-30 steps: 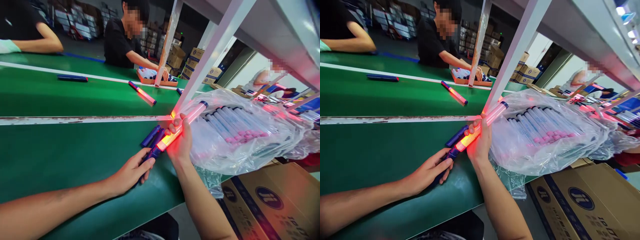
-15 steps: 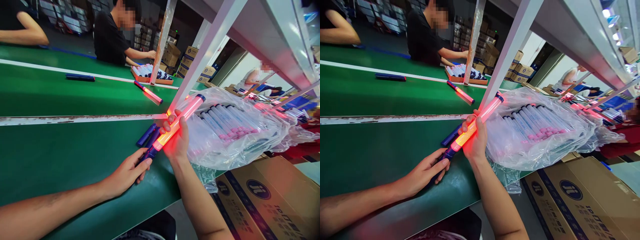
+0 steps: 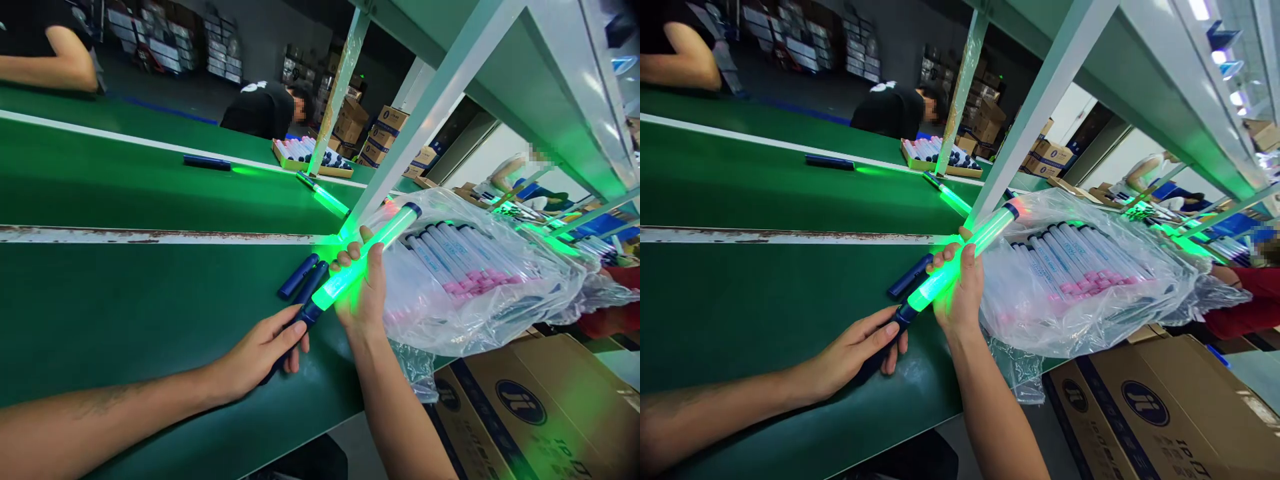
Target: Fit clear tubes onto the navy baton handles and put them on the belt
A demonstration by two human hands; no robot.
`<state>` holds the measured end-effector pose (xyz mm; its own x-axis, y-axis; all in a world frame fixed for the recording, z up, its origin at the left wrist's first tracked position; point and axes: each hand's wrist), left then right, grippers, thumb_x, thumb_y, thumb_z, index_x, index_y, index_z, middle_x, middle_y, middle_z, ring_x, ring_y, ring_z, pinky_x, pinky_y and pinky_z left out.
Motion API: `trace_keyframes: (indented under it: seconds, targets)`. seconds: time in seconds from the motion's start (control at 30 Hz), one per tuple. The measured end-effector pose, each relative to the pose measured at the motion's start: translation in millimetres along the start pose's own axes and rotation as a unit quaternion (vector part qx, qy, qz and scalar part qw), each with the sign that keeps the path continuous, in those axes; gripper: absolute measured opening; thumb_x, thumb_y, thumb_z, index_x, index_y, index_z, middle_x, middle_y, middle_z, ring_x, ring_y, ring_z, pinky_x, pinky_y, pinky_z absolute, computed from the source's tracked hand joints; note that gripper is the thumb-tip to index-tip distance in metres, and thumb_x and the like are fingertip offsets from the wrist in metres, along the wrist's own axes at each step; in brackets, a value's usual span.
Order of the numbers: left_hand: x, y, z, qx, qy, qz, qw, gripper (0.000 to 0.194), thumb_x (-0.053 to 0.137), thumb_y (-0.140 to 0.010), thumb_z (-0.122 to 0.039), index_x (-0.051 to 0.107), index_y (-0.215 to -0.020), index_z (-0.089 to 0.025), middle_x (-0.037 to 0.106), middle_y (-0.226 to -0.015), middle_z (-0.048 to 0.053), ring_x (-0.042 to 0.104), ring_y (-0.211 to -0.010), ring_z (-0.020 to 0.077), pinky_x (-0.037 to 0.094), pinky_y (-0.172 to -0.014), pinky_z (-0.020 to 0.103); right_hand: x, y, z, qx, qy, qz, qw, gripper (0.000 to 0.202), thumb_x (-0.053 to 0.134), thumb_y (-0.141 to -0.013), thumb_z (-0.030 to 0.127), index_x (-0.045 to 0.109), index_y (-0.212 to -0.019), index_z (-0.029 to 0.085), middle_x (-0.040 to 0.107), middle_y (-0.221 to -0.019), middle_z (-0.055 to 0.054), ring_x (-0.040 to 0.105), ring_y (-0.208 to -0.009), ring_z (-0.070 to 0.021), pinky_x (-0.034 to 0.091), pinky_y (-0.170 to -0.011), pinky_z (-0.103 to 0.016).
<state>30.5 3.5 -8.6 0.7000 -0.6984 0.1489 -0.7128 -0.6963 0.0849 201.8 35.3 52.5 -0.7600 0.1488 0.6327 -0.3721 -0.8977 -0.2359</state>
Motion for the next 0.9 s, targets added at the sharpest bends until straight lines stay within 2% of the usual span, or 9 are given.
trace_keyframes:
  seconds: [0.13, 0.27, 0.43, 0.6, 0.77, 0.9]
  targets:
    - [1.1, 0, 1, -0.018, 0.002, 0.002, 1.0, 0.043, 0.045, -0.102, -0.059, 0.058, -0.099, -0.018, 0.06, -0.086, 0.001, 0.05, -0.057, 0.0082, 0.036, -0.055, 0.025, 1, 2, 4, 0.009, -0.012, 0.014, 1.0, 0.028, 0.069, -0.087, 0.042, 0.059, -0.11, 0.029, 0.033, -0.075, 0.007, 0.03, -0.052, -0.0071, 0.036, -0.05, -0.02]
    - [0.6, -1, 3, -0.038, 0.025, 0.025, 0.999, 0.047, 0.046, -0.099, -0.063, 0.055, -0.093, -0.018, 0.057, -0.083, 0.0, 0.046, -0.053, 0.0064, 0.032, -0.05, 0.023, 4, 5, 7, -0.007, -0.005, 0.027, 1.0, 0.023, 0.065, -0.085, 0.04, 0.058, -0.104, 0.029, 0.026, -0.07, 0.008, 0.019, -0.047, -0.0075, 0.027, -0.044, -0.02]
    - [-0.2, -3, 4, -0.047, 0.048, 0.033, 0.997, 0.049, 0.046, -0.098, -0.066, 0.051, -0.088, -0.018, 0.056, -0.079, -0.001, 0.044, -0.05, 0.0061, 0.032, -0.048, 0.022, 6, 10, 8, -0.024, -0.039, 0.046, 0.998, 0.022, 0.065, -0.084, 0.037, 0.056, -0.102, 0.029, 0.028, -0.065, 0.01, 0.018, -0.043, -0.0064, 0.025, -0.04, -0.019]
    - [3.0, 1, 1, -0.016, -0.018, 0.013, 1.0, 0.048, 0.042, -0.1, -0.064, 0.051, -0.087, -0.019, 0.052, -0.074, -0.003, 0.042, -0.05, 0.0069, 0.033, -0.05, 0.023, 10, 9, 4, -0.033, -0.021, 0.046, 0.998, 0.021, 0.066, -0.09, 0.039, 0.054, -0.103, 0.029, 0.03, -0.064, 0.011, 0.018, -0.041, -0.0054, 0.024, -0.038, -0.017]
    - [5.9, 7, -3, 0.01, -0.082, -0.003, 0.997, 0.047, 0.04, -0.101, -0.064, 0.047, -0.084, -0.021, 0.046, -0.06, -0.005, 0.041, -0.05, 0.0102, 0.034, -0.051, 0.023, 18, 12, 2, 0.004, -0.014, 0.061, 0.998, 0.029, 0.072, -0.086, 0.039, 0.05, -0.103, 0.029, 0.027, -0.064, 0.012, 0.013, -0.042, -0.0049, 0.019, -0.036, -0.016]
    - [5.0, 8, 0, 0.02, -0.066, 0.003, 0.998, 0.046, 0.039, -0.102, -0.063, 0.047, -0.086, -0.021, 0.048, -0.064, -0.005, 0.041, -0.051, 0.0097, 0.033, -0.051, 0.024, 23, 20, -1, 0.014, -0.008, 0.075, 0.997, 0.029, 0.071, -0.086, 0.037, 0.048, -0.102, 0.03, 0.028, -0.062, 0.012, 0.014, -0.041, -0.005, 0.02, -0.035, -0.016]
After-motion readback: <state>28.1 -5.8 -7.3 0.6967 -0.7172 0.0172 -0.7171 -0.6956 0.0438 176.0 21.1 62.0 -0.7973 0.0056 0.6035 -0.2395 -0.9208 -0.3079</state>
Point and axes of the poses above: each hand's wrist, its own y-axis away from the middle knuckle, its own x-axis out of the palm, z = x × y
